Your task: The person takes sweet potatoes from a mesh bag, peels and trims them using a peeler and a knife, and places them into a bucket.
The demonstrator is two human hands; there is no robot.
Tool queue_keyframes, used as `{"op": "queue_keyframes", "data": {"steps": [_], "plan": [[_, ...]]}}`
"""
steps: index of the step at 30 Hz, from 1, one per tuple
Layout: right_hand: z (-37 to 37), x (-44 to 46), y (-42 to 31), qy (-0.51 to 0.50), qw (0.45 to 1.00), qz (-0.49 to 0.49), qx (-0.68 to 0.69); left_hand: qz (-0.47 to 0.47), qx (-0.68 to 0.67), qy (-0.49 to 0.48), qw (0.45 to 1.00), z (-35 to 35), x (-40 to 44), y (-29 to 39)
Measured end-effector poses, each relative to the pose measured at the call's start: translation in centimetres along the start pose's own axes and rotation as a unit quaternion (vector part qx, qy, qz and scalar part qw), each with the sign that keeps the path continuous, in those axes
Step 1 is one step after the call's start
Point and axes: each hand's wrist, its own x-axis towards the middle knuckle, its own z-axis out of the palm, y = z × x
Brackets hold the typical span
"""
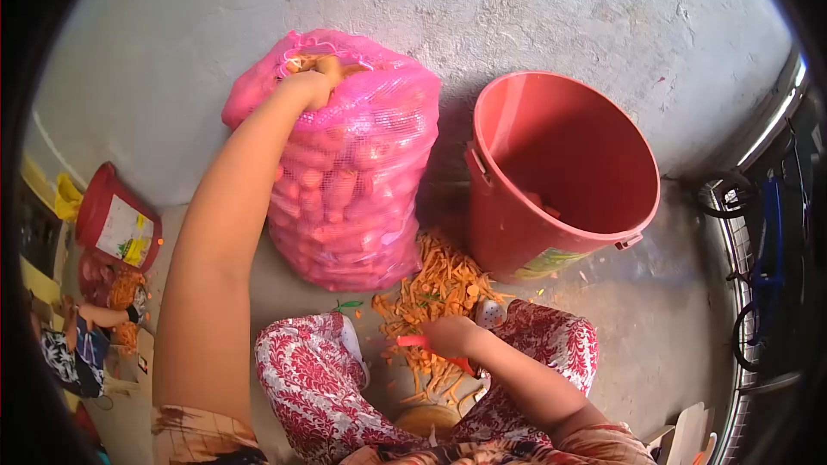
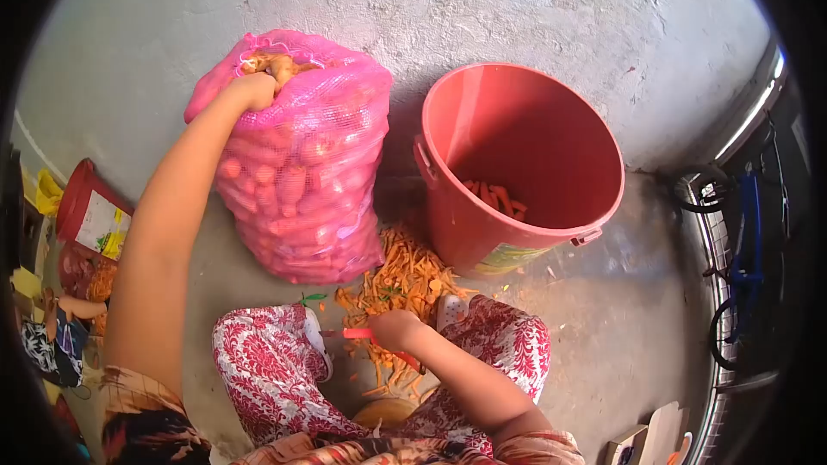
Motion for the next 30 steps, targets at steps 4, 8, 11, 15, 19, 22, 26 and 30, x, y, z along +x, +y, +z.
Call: {"op": "queue_keyframes", "data": {"steps": [4, 8, 11, 15, 19, 22, 26, 30], "plan": [[-0.2, 0.2, 0.0, 0.001, 1.000, -0.009, 0.003, -0.060, -0.062, 0.100, 0.991, 2.3, 3.1, -0.6], [-1.3, -0.7, -0.1, -0.033, 0.999, -0.008, 0.008, -0.035, -0.211, 0.148, 0.966, 5.2, 7.7, -0.6], [-0.2, -0.2, 0.4, -0.030, 0.999, -0.021, 0.003, 0.001, -0.302, 0.177, 0.937, 3.3, 2.7, 2.5], [-0.4, 0.0, -0.1, 0.003, 1.000, -0.021, 0.020, 0.235, -0.284, 0.182, 0.912, 4.5, 7.8, 2.9], [-0.3, 0.5, 0.1, 0.034, 0.998, -0.051, 0.007, 0.241, -0.185, 0.258, 0.917, 4.8, 9.5, 4.9], [-0.8, 0.3, 0.2, 0.028, 0.999, -0.043, 0.011, 0.191, -0.219, 0.245, 0.925, 5.1, 11.1, 4.5], [-0.6, 0.7, 0.1, 0.034, 0.998, -0.043, 0.022, 0.052, -0.368, 0.275, 0.887, 6.5, 14.5, 4.2], [0.4, 1.1, 0.6, 0.068, 0.995, -0.063, 0.040, -0.006, -0.540, 0.314, 0.781, 7.6, 18.9, 2.8]]}}
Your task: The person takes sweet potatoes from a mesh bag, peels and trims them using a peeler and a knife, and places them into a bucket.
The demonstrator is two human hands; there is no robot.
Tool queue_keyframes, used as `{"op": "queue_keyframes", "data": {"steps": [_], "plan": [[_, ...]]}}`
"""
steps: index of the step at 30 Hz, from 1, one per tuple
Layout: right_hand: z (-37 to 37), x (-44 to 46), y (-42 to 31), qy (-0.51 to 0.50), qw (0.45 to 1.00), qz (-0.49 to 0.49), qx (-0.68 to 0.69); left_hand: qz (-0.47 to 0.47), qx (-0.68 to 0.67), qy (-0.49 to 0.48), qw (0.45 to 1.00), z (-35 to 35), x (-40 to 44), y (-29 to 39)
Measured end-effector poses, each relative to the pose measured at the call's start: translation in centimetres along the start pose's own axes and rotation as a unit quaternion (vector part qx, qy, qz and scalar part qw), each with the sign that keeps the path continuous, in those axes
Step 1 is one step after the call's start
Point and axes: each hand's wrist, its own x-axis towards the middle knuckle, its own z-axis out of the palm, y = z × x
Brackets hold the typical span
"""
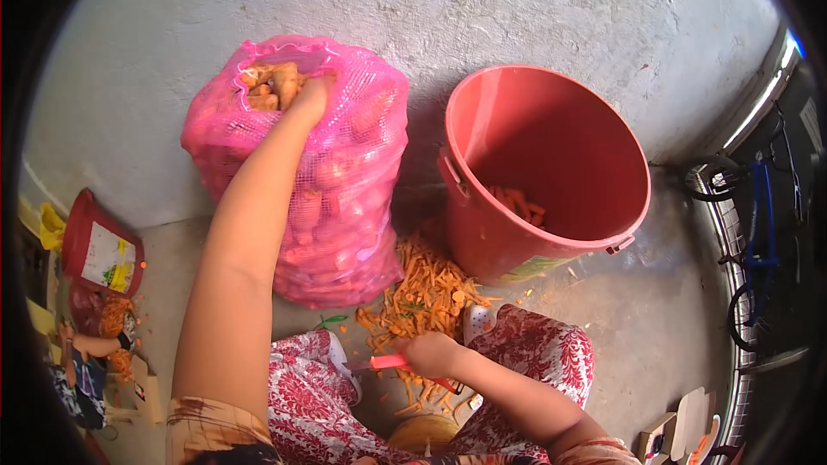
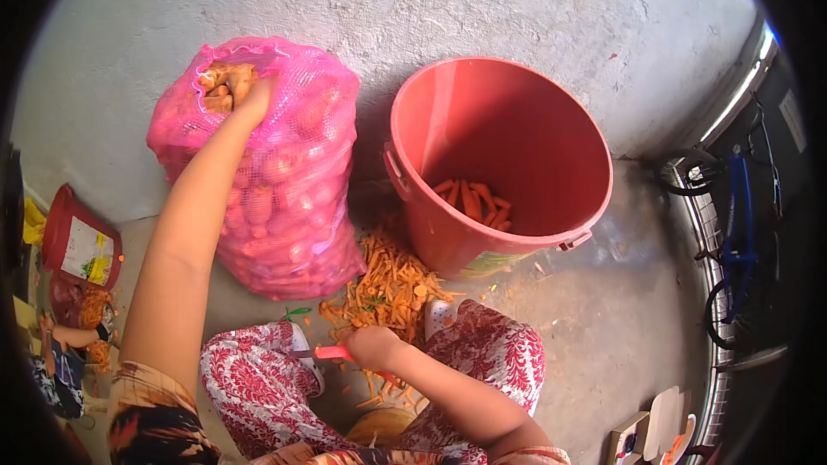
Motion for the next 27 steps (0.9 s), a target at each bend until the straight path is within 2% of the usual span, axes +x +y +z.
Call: {"op": "queue_keyframes", "data": {"steps": [3, 5, 7, 9, 10, 12, 14, 19, 21, 22, 25, 27], "plan": [[0.1, 0.0, 0.1, 0.001, 1.000, 0.004, -0.010, -0.026, -0.012, -0.031, 0.999, 0.2, 3.2, -2.5], [0.4, 0.1, 0.2, 0.006, 1.000, -0.004, -0.011, -0.023, 0.197, 0.033, 0.980, 2.6, 4.9, -4.0], [0.2, 0.0, 0.2, 0.006, 1.000, -0.017, -0.016, -0.010, 0.336, 0.044, 0.941, 3.1, 4.4, -3.2], [0.2, -0.1, 0.0, 0.007, 1.000, -0.022, -0.017, 0.011, 0.410, -0.001, 0.912, 2.8, 1.2, -1.7], [0.1, -0.1, 0.0, 0.009, 1.000, -0.021, -0.020, -0.026, 0.410, 0.019, 0.911, 2.1, -1.2, 0.8], [0.3, 0.0, 0.0, 0.009, 1.000, -0.019, -0.018, 0.024, 0.329, 0.057, 0.942, 4.1, 3.0, -4.6], [0.3, 0.1, 0.1, 0.008, 1.000, -0.021, -0.014, 0.037, 0.326, 0.041, 0.944, 6.1, 7.7, -9.3], [-0.4, -0.2, 0.1, -0.006, 0.999, -0.024, -0.024, 0.050, 0.467, -0.025, 0.883, 2.2, -0.3, -0.7], [-0.7, -0.1, 0.3, -0.008, 1.000, -0.015, -0.025, 0.045, 0.457, -0.023, 0.888, 1.2, -1.4, 0.8], [-0.9, -0.1, 0.5, -0.007, 1.000, 0.002, -0.025, 0.031, 0.427, -0.016, 0.904, 0.7, -1.5, 1.3], [-2.2, -0.2, 0.2, -0.001, 1.000, 0.023, -0.018, -0.111, 0.194, 0.068, 0.972, -1.5, 0.2, 3.1], [-2.7, -0.4, -0.1, 0.005, 0.999, 0.030, -0.012, 0.007, 0.379, 0.007, 0.925, -7.0, -6.2, 11.4]]}}
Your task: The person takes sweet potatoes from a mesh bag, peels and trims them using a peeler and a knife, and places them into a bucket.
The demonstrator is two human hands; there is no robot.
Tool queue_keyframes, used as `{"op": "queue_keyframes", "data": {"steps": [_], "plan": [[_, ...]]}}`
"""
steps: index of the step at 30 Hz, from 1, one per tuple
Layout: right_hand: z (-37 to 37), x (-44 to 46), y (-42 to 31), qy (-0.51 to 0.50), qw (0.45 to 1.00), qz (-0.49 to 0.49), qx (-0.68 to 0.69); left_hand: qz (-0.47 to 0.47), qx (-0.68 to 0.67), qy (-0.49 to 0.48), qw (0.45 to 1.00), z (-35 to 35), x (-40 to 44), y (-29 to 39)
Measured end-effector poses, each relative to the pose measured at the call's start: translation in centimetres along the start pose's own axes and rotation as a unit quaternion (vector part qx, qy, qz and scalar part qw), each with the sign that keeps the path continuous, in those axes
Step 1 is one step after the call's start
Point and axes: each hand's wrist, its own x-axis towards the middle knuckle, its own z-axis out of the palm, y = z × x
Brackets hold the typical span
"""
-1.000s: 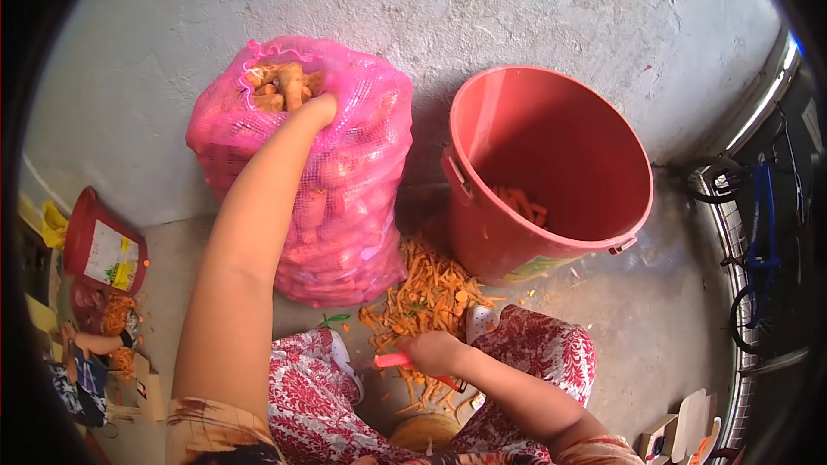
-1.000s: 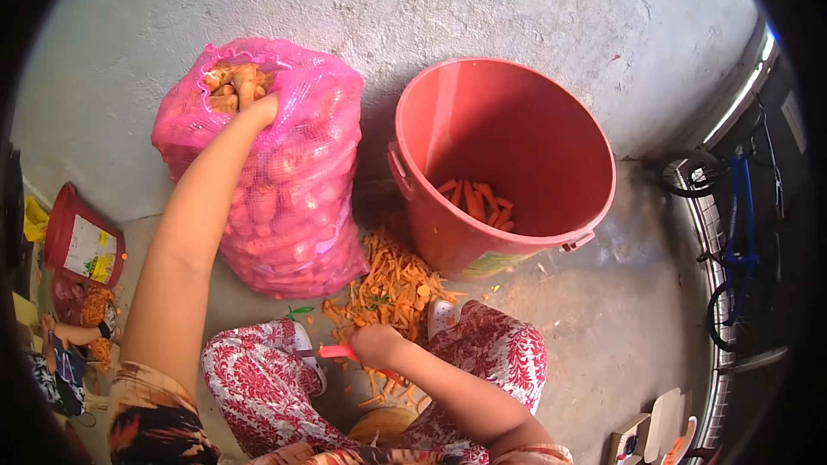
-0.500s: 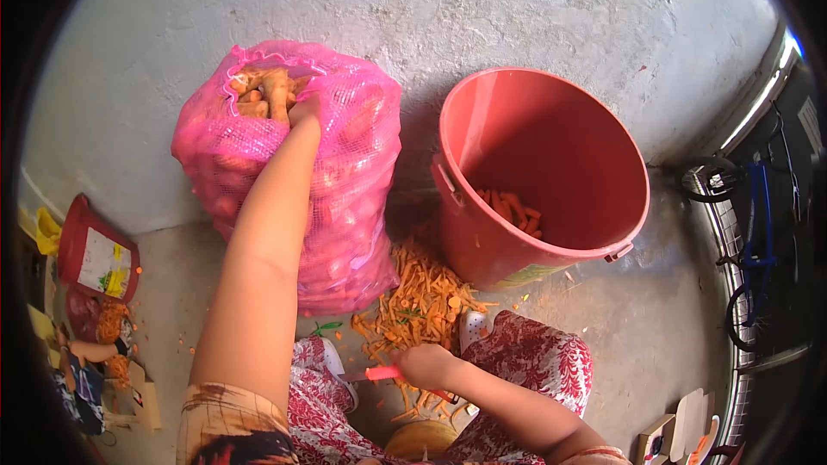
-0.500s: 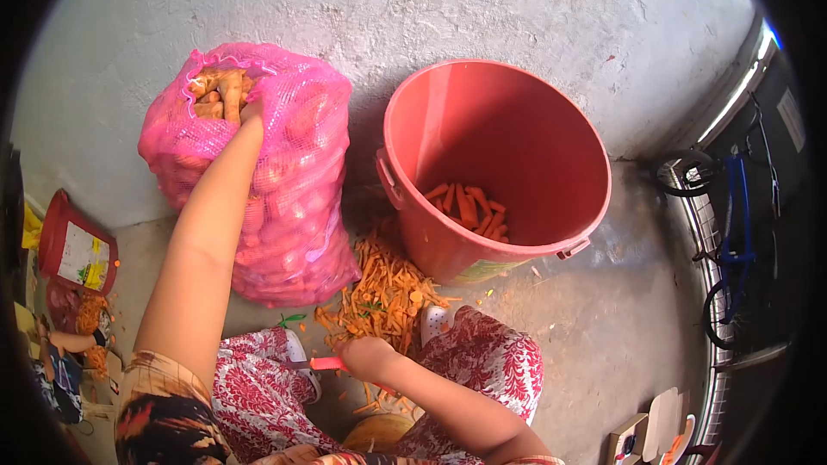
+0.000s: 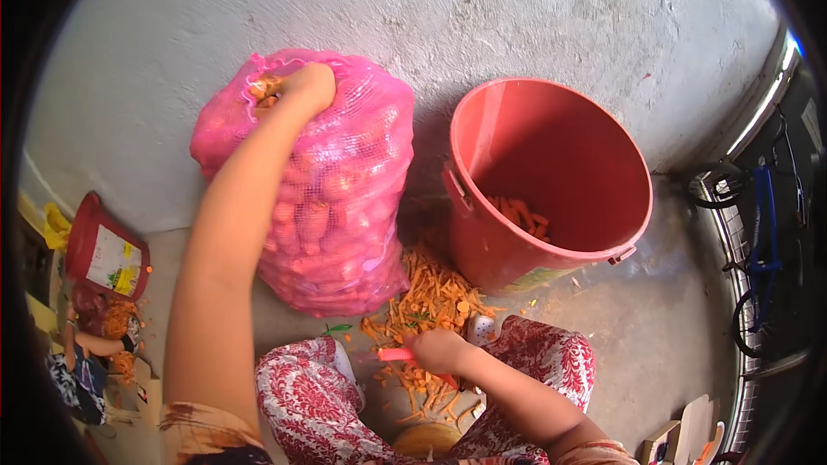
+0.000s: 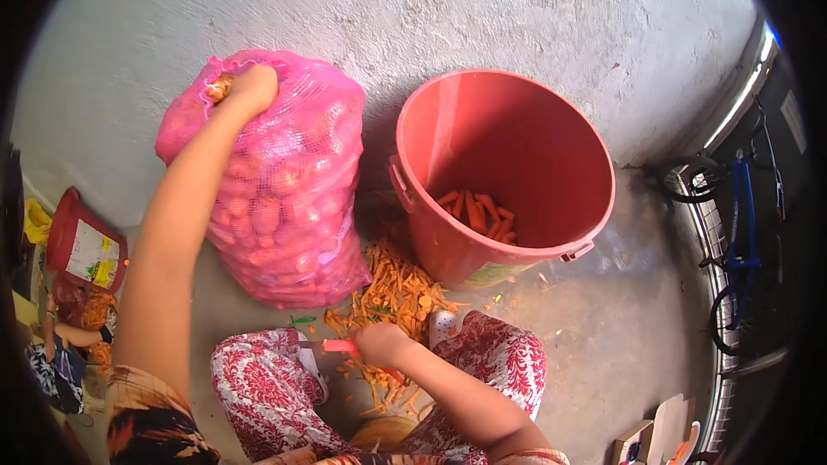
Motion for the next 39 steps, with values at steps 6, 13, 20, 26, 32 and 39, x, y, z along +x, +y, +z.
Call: {"op": "queue_keyframes", "data": {"steps": [6, 13, 20, 26, 32, 39], "plan": [[-0.1, -0.4, -0.4, 0.019, 1.000, 0.006, -0.007, 0.163, -0.185, 0.185, 0.951, -15.6, -10.1, -3.7], [-0.3, -1.2, 0.1, 0.071, 0.996, 0.037, 0.026, 0.067, -0.901, 0.003, 0.429, -10.4, -25.2, -6.0], [-2.2, -1.1, 0.7, 0.291, 0.946, 0.084, 0.114, -0.317, -0.933, -0.165, 0.032, 8.8, -35.6, -5.7], [-5.1, 0.5, -1.4, 0.569, 0.637, -0.037, 0.519, -0.307, -0.910, -0.206, 0.190, 7.1, -35.4, -2.2], [-5.9, 1.0, -4.5, 0.491, 0.500, -0.105, 0.706, -0.263, -0.911, -0.270, 0.166, 9.9, -36.2, -1.5], [-6.3, 1.5, -7.0, 0.519, 0.642, -0.112, 0.553, -0.258, -0.908, -0.280, 0.173, 8.8, -36.5, 0.2]]}}
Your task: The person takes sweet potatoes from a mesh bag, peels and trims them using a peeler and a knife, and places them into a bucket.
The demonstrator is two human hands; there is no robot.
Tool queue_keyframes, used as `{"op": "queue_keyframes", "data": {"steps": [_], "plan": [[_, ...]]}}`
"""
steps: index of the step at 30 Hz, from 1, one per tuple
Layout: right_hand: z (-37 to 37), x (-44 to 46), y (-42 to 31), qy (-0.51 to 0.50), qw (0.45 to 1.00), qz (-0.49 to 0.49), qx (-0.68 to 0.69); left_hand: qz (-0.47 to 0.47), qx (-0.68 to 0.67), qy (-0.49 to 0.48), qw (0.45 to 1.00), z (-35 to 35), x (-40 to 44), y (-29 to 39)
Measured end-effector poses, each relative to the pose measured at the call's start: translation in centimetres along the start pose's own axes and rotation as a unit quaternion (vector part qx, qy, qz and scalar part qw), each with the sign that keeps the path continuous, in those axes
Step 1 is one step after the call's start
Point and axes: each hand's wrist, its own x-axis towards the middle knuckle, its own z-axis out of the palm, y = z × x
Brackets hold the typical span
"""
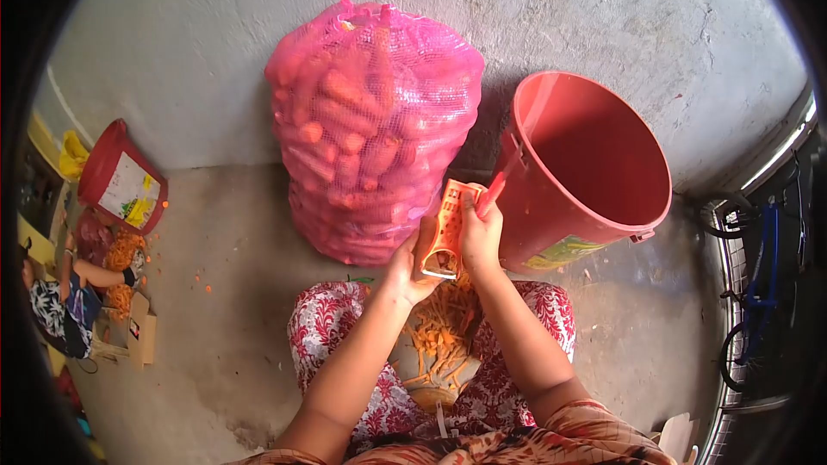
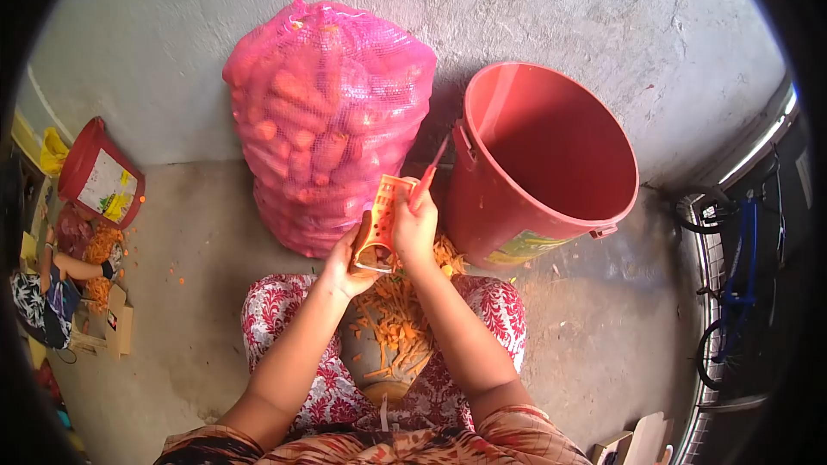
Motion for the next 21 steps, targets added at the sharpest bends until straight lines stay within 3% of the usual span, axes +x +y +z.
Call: {"op": "queue_keyframes", "data": {"steps": [2, 8, 17, 21], "plan": [[0.6, -0.3, -0.8, -0.008, 1.000, -0.020, -0.012, 0.007, -0.020, 0.028, 0.999, 2.9, -1.1, -0.4], [0.7, -0.8, -1.7, -0.019, 0.999, -0.006, -0.045, 0.044, 0.013, 0.025, 0.999, 2.8, -0.7, -1.0], [0.2, -1.5, -2.1, -0.028, 0.993, -0.038, -0.109, -0.007, 0.011, -0.060, 0.998, 1.8, -0.8, -1.6], [-0.2, -1.5, -0.6, -0.029, 0.988, -0.022, -0.152, -0.006, 0.022, -0.039, 0.999, 1.1, -0.4, -1.7]]}}
